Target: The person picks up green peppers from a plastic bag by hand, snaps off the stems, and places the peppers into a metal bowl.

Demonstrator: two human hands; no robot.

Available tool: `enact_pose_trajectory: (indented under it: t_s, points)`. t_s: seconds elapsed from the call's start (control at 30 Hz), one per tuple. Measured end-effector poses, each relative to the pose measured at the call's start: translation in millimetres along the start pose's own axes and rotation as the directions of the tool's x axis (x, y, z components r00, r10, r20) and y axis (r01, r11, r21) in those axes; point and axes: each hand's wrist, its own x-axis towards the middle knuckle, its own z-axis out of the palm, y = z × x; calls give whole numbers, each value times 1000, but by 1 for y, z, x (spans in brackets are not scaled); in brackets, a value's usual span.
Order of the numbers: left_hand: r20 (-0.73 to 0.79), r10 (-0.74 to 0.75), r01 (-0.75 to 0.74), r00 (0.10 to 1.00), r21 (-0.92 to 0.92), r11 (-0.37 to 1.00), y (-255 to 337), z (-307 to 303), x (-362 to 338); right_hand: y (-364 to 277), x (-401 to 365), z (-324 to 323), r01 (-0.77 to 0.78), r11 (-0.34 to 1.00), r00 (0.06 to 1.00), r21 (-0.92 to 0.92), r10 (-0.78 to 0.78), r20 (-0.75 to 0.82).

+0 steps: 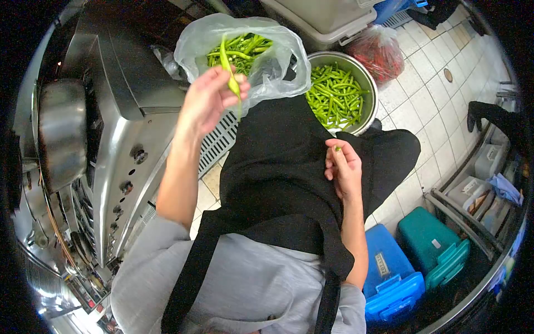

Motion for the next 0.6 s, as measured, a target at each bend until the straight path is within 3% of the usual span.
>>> enact_pose_trajectory:
  t_s: [0.03,0.1,0.17,0.2,0.33,0.43,0.5,0.57,0.6]
  points:
    - [41,24,-25,999,22,999,-10,12,-19,-1,0,2,-1,1000,1000,1,1,-2]
    - [239,121,-179,963,241,954,-41,42,-46,-2,-2,7,-12,999,999,-38,13,42]
    - [335,-29,-21,942,144,989,-78,66,-50,0,-2,8,-18,999,997,-47,21,75]
    - [358,-1,-39,934,105,994,-97,76,-47,1,-2,11,-7,996,995,-91,16,99]
    - [343,-21,27,939,-13,1000,-128,99,-34,2,-4,8,42,972,990,-230,-10,141]
    - [288,6,-21,957,50,999,-129,103,-35,3,-7,10,45,965,995,-259,-20,101]
    - [316,62,-130,947,199,971,-130,102,-38,6,-5,7,116,935,989,-336,-77,125]
    - [322,83,-154,943,202,967,-130,102,-44,10,-4,4,137,928,985,-347,-92,143]
    - [326,61,-134,943,205,969,-128,103,-46,11,-4,5,222,884,972,-412,-166,167]
